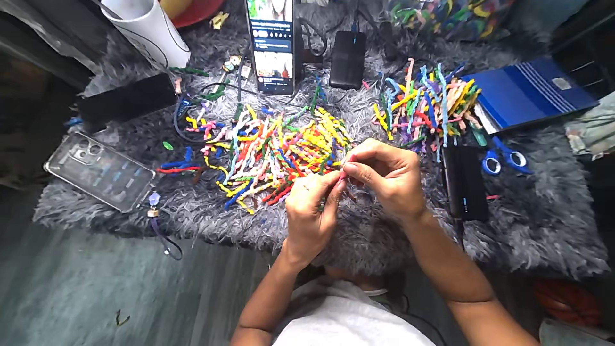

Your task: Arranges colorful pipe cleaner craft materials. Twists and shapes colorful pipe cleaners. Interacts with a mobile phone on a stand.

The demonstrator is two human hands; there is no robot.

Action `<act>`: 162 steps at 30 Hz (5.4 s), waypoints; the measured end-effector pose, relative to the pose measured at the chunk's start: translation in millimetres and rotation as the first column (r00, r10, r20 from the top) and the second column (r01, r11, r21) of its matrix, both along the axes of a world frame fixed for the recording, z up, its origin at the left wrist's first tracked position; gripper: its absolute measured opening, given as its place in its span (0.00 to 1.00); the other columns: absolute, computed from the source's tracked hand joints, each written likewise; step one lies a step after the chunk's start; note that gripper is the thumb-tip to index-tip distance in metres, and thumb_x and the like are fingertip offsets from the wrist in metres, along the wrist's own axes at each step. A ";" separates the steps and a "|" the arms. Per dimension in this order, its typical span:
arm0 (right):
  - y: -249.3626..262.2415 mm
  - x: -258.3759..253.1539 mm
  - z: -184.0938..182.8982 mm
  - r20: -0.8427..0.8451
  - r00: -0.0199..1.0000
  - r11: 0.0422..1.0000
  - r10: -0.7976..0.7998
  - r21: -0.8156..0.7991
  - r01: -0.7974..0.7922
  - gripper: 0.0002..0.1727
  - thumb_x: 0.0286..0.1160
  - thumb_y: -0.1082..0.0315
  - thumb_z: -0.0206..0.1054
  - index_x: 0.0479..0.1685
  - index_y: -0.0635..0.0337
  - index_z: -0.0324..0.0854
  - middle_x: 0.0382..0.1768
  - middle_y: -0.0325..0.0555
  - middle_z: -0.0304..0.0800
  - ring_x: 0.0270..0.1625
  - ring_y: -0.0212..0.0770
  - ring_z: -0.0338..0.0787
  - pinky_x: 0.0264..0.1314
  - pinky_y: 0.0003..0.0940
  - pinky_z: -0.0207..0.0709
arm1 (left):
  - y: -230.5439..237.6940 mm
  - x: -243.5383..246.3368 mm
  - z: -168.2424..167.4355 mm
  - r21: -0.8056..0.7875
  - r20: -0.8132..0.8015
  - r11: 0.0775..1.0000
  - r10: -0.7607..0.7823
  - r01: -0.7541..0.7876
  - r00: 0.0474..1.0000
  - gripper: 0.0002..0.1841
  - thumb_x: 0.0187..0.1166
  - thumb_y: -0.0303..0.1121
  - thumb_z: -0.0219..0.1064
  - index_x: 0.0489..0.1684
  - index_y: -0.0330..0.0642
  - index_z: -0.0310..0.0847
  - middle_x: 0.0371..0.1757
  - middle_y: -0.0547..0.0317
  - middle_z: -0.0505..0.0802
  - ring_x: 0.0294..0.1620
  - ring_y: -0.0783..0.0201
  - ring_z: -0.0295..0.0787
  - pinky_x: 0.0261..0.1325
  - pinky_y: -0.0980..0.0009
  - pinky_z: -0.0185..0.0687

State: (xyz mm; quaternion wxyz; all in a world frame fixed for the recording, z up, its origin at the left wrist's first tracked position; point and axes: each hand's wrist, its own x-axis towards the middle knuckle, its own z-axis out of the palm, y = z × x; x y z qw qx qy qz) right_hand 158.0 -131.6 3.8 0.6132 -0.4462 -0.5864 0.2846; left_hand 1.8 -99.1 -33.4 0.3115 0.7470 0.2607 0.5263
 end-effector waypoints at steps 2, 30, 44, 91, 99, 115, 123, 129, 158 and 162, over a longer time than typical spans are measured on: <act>0.3 -0.8 -0.5 0.016 1.000 1.000 0.000 0.006 0.000 0.04 0.75 0.77 0.69 0.42 0.67 0.88 0.41 0.36 0.89 0.38 0.20 0.87 0.40 0.14 0.85 | 0.5 -1.6 -0.8 -0.004 -0.011 1.000 0.001 -0.001 1.000 0.11 0.86 0.30 0.63 0.45 0.31 0.91 0.35 0.56 0.93 0.39 0.73 0.87 0.52 0.75 0.81; 0.1 -14.0 -6.7 -0.016 1.000 0.992 0.007 -0.126 -0.009 0.02 0.71 0.75 0.74 0.38 0.64 0.89 0.35 0.35 0.89 0.31 0.19 0.85 0.34 0.13 0.82 | -12.6 -33.8 -10.9 0.233 -0.135 0.941 0.283 -0.247 0.949 0.08 0.80 0.31 0.70 0.41 0.38 0.96 0.28 0.56 0.92 0.36 0.66 0.84 0.53 0.71 0.74; -1.2 -12.6 -3.3 -0.130 0.990 0.985 0.046 -0.161 -0.067 0.04 0.78 0.78 0.65 0.38 0.63 0.85 0.31 0.33 0.87 0.24 0.19 0.81 0.27 0.14 0.79 | -12.6 -23.7 -19.6 0.093 -0.161 0.988 0.138 -0.124 0.977 0.12 0.85 0.29 0.63 0.47 0.34 0.94 0.28 0.54 0.92 0.33 0.68 0.86 0.52 0.71 0.78; 1.0 -6.7 -2.4 -0.231 0.958 0.976 0.170 -0.098 -0.197 0.07 0.83 0.75 0.61 0.41 0.56 0.84 0.35 0.31 0.87 0.27 0.19 0.82 0.30 0.14 0.80 | -15.8 -34.1 -12.5 -0.498 0.702 0.303 -0.409 0.812 0.583 0.14 0.87 0.45 0.62 0.33 0.53 0.89 0.27 0.82 0.88 0.27 0.87 0.77 0.37 0.85 0.73; 8.0 10.2 2.8 -0.133 0.987 0.985 -0.087 -0.162 0.065 0.09 0.91 0.68 0.55 0.46 0.53 0.81 0.35 0.29 0.86 0.27 0.19 0.82 0.30 0.13 0.80 | 14.5 -32.2 -17.3 0.140 -0.266 0.984 0.148 -0.114 0.953 0.15 0.85 0.44 0.65 0.55 0.46 0.91 0.58 0.53 0.90 0.68 0.55 0.78 0.79 0.53 0.60; 55.8 98.4 42.2 0.674 0.492 0.680 -0.551 0.020 0.733 0.17 0.86 0.60 0.62 0.57 0.63 0.87 0.42 0.50 0.94 0.39 0.37 0.90 0.47 0.35 0.80 | 22.5 -29.7 -34.9 0.099 -0.551 0.986 0.164 -0.131 0.818 0.21 0.83 0.53 0.64 0.67 0.56 0.89 0.77 0.47 0.84 0.86 0.40 0.67 0.88 0.33 0.42; 47.9 77.6 29.0 0.773 0.516 0.740 -0.368 -0.092 0.667 0.19 0.86 0.61 0.62 0.62 0.67 0.86 0.50 0.62 0.93 0.49 0.59 0.93 0.57 0.59 0.82 | 20.3 -31.9 -36.3 0.116 -0.421 0.975 0.220 -0.188 0.880 0.15 0.83 0.38 0.66 0.64 0.50 0.91 0.70 0.50 0.88 0.79 0.44 0.75 0.84 0.38 0.54; 43.9 32.1 3.8 0.791 0.609 0.847 -0.050 -0.290 0.447 0.17 0.84 0.61 0.67 0.62 0.61 0.88 0.47 0.56 0.93 0.43 0.57 0.93 0.48 0.62 0.83 | 17.6 -31.5 -36.2 0.135 -0.414 0.951 0.311 -0.280 0.856 0.16 0.83 0.37 0.66 0.64 0.50 0.90 0.71 0.48 0.87 0.81 0.42 0.71 0.84 0.39 0.53; 23.9 -14.0 -9.1 0.849 0.397 0.917 -0.349 0.222 0.333 0.13 0.83 0.71 0.64 0.59 0.63 0.90 0.38 0.51 0.94 0.36 0.54 0.89 0.28 0.43 0.77 | 17.1 -32.7 -32.1 0.164 -0.057 0.937 0.322 -0.309 0.945 0.14 0.84 0.40 0.66 0.56 0.44 0.90 0.62 0.54 0.89 0.75 0.57 0.76 0.81 0.58 0.64; 21.2 -15.7 -11.2 0.834 0.407 0.920 -0.373 0.276 0.276 0.08 0.80 0.73 0.65 0.43 0.63 0.92 0.34 0.50 0.93 0.36 0.52 0.89 0.28 0.40 0.76 | 16.6 -31.3 -31.8 0.203 -0.073 0.920 0.355 -0.335 0.932 0.14 0.82 0.39 0.67 0.57 0.43 0.90 0.63 0.52 0.88 0.75 0.55 0.76 0.81 0.58 0.64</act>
